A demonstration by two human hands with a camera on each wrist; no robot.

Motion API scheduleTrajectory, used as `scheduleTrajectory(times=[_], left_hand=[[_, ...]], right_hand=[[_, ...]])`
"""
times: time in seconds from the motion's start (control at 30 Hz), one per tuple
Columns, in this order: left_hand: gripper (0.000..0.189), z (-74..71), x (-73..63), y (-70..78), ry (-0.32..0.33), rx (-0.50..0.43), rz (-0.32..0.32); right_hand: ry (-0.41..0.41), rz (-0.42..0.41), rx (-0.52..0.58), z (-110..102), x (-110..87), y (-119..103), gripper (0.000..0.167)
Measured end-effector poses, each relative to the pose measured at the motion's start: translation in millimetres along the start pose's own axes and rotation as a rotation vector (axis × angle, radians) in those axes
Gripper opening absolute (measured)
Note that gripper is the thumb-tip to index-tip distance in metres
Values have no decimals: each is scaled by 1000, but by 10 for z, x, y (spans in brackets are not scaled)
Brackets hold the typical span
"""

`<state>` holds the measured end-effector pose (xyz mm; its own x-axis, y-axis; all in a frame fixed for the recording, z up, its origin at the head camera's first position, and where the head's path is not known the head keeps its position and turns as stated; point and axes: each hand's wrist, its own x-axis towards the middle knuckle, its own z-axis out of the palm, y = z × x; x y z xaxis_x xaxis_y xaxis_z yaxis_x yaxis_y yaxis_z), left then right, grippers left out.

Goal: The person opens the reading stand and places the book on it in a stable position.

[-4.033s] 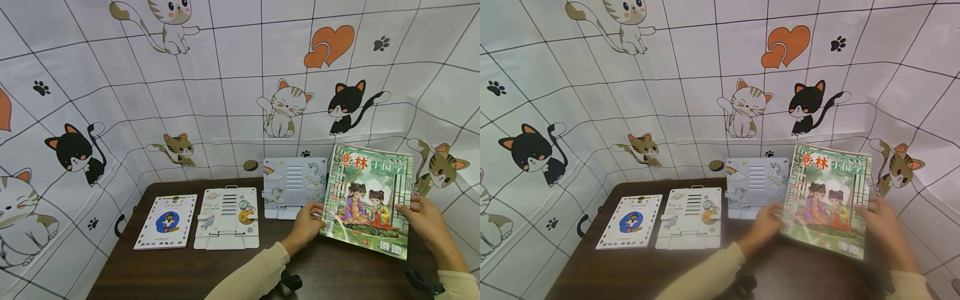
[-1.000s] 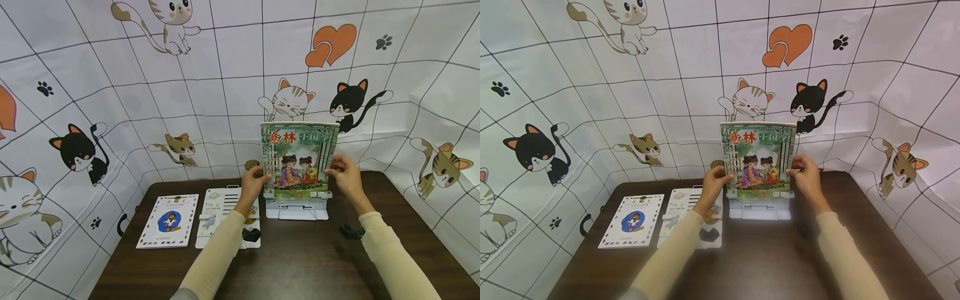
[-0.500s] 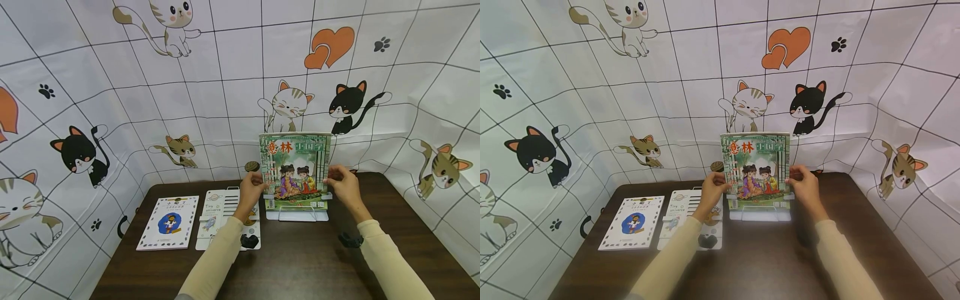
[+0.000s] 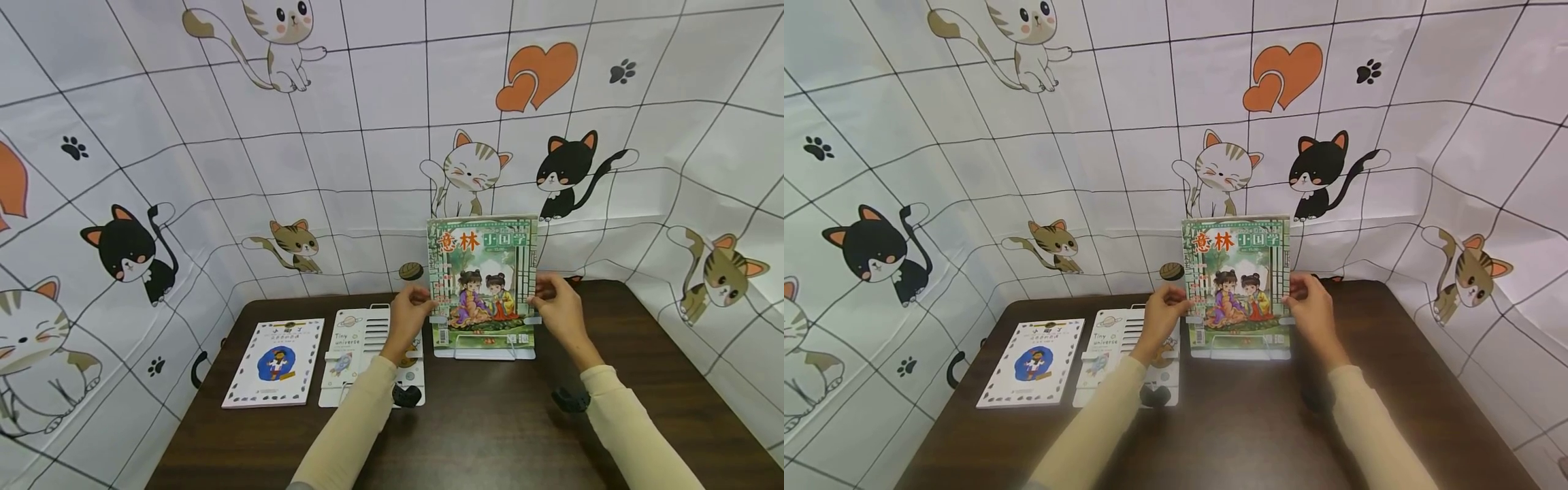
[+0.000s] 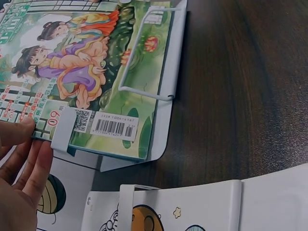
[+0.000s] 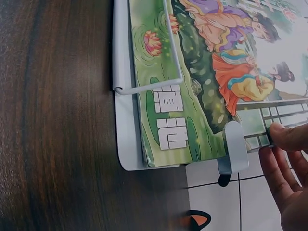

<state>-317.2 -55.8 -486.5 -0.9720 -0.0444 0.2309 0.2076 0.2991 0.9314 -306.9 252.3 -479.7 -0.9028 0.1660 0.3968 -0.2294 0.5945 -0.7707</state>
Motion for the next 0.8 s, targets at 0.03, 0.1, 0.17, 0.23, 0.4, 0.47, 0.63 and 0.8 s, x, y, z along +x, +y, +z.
scheduleTrajectory(times=[0.03,0.1,0.17,0.23,0.4,0.47,0.63,0.8], left_hand=[[20,3,0,-5,4,6,7],[19,10,2,-22,12,16,20],[19,20,6,-46,17,22,31],[18,27,10,-66,19,21,37],[18,27,21,-72,16,11,42],[18,26,23,-71,10,8,42],[18,6,15,-73,0,6,28],[15,-93,12,-40,11,4,25]], right_hand=[[2,10,10,7,-4,-4,44],[-3,33,30,15,-15,-16,45],[-14,55,40,18,-26,-19,45],[-24,61,34,16,-35,-19,43],[-24,41,22,8,-31,-20,39],[-18,40,17,4,-27,-25,38],[6,54,16,-16,-42,-61,33],[73,16,27,-16,-66,-128,26]])
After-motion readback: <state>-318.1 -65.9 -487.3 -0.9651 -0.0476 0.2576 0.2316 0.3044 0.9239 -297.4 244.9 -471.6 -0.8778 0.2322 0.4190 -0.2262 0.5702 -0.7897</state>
